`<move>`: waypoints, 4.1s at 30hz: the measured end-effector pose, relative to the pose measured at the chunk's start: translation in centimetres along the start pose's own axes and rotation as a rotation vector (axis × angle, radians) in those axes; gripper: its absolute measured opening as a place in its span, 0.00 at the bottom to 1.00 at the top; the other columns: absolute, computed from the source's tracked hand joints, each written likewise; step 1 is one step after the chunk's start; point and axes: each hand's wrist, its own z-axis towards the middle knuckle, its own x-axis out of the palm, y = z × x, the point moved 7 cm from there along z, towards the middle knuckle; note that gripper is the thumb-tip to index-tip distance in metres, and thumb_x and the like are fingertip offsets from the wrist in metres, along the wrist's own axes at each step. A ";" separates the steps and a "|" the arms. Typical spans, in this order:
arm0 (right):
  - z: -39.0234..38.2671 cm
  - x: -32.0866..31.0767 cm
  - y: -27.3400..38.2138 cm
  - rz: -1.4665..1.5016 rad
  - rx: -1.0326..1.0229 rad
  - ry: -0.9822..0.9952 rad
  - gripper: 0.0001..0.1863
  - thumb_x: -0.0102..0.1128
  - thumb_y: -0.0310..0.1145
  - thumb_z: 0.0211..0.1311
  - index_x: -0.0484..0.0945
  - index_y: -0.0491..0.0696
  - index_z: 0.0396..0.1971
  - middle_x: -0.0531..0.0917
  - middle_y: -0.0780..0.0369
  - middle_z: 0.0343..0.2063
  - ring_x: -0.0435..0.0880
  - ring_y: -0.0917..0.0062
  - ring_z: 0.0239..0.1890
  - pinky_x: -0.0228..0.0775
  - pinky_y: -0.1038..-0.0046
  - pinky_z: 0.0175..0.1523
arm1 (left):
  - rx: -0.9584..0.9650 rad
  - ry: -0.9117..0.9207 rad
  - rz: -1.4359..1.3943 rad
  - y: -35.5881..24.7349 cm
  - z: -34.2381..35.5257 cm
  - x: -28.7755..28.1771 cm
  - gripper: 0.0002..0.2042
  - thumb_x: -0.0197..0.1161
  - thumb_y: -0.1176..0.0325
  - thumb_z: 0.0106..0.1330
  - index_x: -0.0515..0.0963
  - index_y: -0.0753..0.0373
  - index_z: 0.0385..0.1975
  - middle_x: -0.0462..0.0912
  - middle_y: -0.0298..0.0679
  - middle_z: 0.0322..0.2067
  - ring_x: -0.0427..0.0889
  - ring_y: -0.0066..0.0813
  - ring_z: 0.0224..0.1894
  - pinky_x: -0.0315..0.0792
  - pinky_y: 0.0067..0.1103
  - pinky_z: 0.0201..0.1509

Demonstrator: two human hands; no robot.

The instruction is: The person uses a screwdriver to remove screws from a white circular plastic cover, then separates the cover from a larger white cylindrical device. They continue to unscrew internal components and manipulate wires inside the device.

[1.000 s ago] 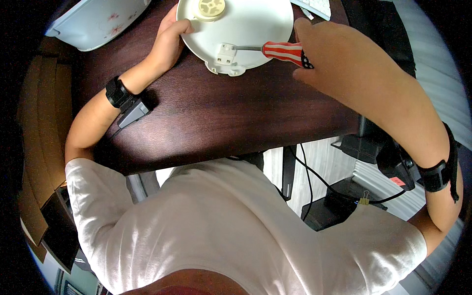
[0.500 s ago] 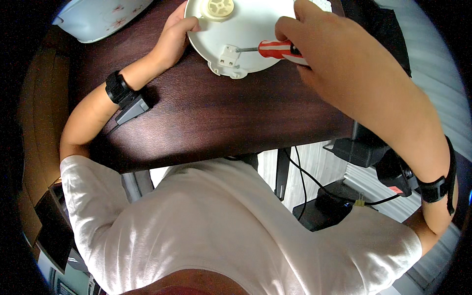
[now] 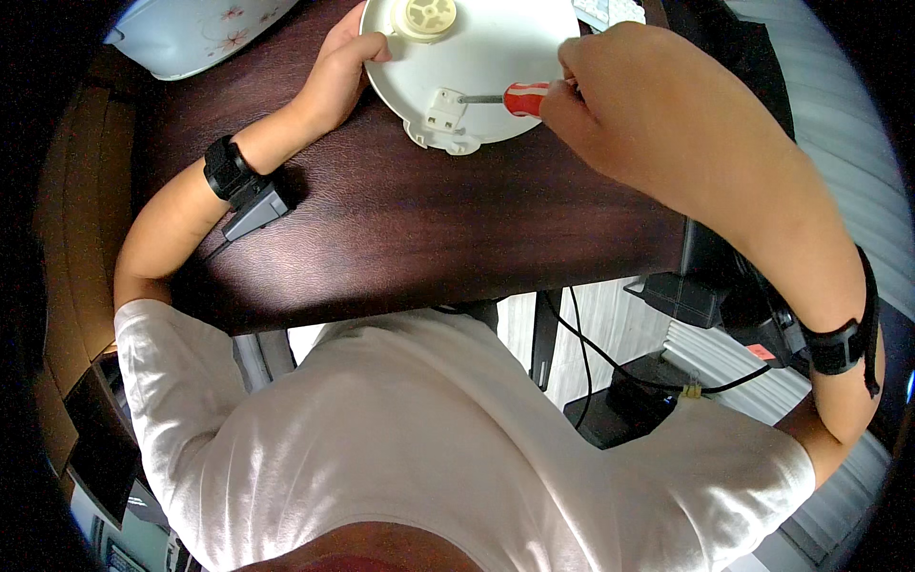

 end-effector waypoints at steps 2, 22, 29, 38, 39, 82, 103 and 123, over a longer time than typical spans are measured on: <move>0.1 0.0 0.1 0.031 0.034 0.039 0.09 0.60 0.31 0.66 0.76 0.42 0.41 0.79 0.53 0.23 0.80 0.62 0.24 0.69 0.66 0.32 | 0.001 -0.002 0.010 0.0 0.0 -0.1 0.30 0.49 0.79 0.56 0.66 0.71 0.64 0.77 0.43 0.58 0.73 0.30 0.62 0.65 0.24 0.68; 0.2 -0.2 0.2 0.089 -0.019 0.062 0.08 0.59 0.26 0.62 0.75 0.41 0.39 0.78 0.53 0.28 0.81 0.63 0.28 0.71 0.66 0.34 | -0.015 0.002 0.012 0.3 0.0 -0.2 0.30 0.49 0.79 0.54 0.67 0.70 0.63 0.78 0.41 0.57 0.75 0.29 0.59 0.66 0.22 0.65; 1.6 -5.0 2.6 0.036 0.198 0.129 0.17 0.66 0.40 0.63 0.79 0.39 0.37 0.83 0.52 0.33 0.84 0.61 0.38 0.75 0.66 0.43 | -0.180 -0.029 0.100 3.0 0.5 -3.3 0.20 0.54 0.62 0.69 0.72 0.60 0.59 0.82 0.39 0.47 0.83 0.27 0.48 0.79 0.22 0.49; 1.9 -5.1 1.0 0.039 0.169 0.084 0.16 0.62 0.38 0.66 0.82 0.38 0.35 0.85 0.51 0.28 0.86 0.59 0.34 0.77 0.66 0.42 | -0.371 -0.062 0.359 1.0 1.1 -2.8 0.16 0.50 0.66 0.63 0.74 0.64 0.48 0.80 0.38 0.36 0.82 0.26 0.34 0.82 0.24 0.33; 2.0 -5.2 1.1 0.051 0.196 0.113 0.16 0.62 0.38 0.65 0.82 0.38 0.36 0.85 0.50 0.29 0.86 0.59 0.35 0.77 0.66 0.42 | -0.389 -0.060 0.381 0.5 0.9 -2.3 0.16 0.50 0.66 0.62 0.74 0.65 0.47 0.80 0.38 0.35 0.81 0.26 0.33 0.82 0.25 0.33; 1.6 -6.0 1.3 0.130 0.141 0.050 0.17 0.69 0.40 0.62 0.77 0.42 0.38 0.81 0.52 0.35 0.81 0.63 0.39 0.72 0.68 0.45 | -0.430 0.097 0.501 -4.4 2.7 -1.0 0.27 0.57 0.60 0.75 0.59 0.60 0.70 0.78 0.44 0.51 0.84 0.29 0.43 0.82 0.20 0.31; -0.4 -2.0 1.3 0.309 -0.061 0.023 0.15 0.66 0.37 0.62 0.76 0.41 0.39 0.80 0.52 0.35 0.81 0.63 0.38 0.73 0.67 0.43 | -0.719 0.500 0.466 -3.2 1.1 0.4 0.25 0.59 0.58 0.75 0.63 0.63 0.66 0.82 0.37 0.47 0.84 0.16 0.41 0.81 0.12 0.32; -1.7 -2.0 1.7 0.328 -0.075 0.004 0.14 0.66 0.34 0.59 0.76 0.41 0.39 0.79 0.52 0.35 0.81 0.62 0.38 0.73 0.67 0.43 | 0.191 0.906 1.495 -8.0 -1.1 7.2 0.25 0.71 0.62 0.58 0.79 0.63 0.55 0.76 0.52 0.53 0.71 0.52 0.59 0.62 0.40 0.67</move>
